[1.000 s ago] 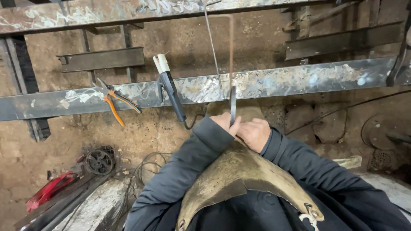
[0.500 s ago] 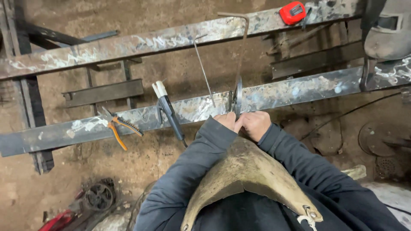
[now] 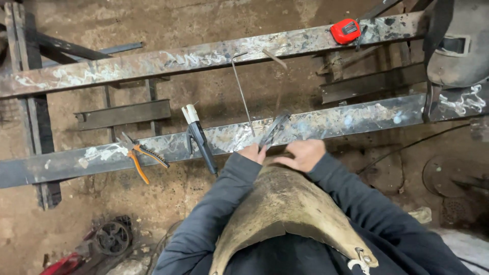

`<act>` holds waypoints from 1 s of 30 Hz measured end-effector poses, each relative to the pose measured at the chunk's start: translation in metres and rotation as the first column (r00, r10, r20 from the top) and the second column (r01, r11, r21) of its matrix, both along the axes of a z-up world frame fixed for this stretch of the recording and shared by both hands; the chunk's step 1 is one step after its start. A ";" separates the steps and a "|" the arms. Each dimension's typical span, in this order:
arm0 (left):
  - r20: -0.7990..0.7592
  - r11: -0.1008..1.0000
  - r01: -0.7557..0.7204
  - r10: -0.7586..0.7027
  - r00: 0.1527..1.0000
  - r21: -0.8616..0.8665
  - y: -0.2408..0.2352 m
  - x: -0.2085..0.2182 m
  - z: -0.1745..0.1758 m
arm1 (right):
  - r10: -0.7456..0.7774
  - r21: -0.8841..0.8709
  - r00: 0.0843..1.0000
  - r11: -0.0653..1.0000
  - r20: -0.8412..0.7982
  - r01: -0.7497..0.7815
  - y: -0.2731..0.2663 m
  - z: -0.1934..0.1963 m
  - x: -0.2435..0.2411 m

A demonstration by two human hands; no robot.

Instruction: The person fits a metal rod axle to a small spoked steel wheel on a workbench, cuts the rod with a hacksaw, aligns the wheel and rod, and tack welds the joints using a welding electrode holder, producing sparks. They reposition the wheel between welds and continue welding at the end of the clip.

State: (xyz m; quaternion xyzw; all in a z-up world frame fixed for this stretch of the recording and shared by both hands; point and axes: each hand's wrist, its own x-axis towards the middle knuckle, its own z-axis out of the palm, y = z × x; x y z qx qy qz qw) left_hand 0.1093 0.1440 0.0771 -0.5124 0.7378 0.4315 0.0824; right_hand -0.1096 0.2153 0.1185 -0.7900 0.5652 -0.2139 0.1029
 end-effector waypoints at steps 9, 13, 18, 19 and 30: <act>-0.027 0.945 0.124 -0.139 0.990 -0.302 -0.014 0.034 -0.071 | -0.090 -0.202 0.948 0.967 0.305 0.157 -0.035 0.142 -0.016; -0.009 0.951 0.124 -0.132 0.991 -0.282 -0.022 0.042 -0.061 | 0.006 -0.220 0.940 0.973 0.340 0.073 -0.036 0.146 -0.004; -0.098 0.926 0.091 -0.136 0.986 -0.366 -0.021 0.052 -0.079 | 0.011 -0.137 0.860 0.988 0.510 0.069 -0.035 0.141 0.007; -0.111 0.925 0.081 -0.131 0.985 -0.372 -0.021 0.052 -0.077 | -0.037 -0.067 0.823 0.994 0.567 0.091 -0.034 0.142 0.008; -0.152 0.886 0.149 -0.237 0.960 -0.439 -0.021 0.057 -0.062 | 0.066 0.078 0.767 0.986 0.639 -0.149 -0.040 0.171 -0.026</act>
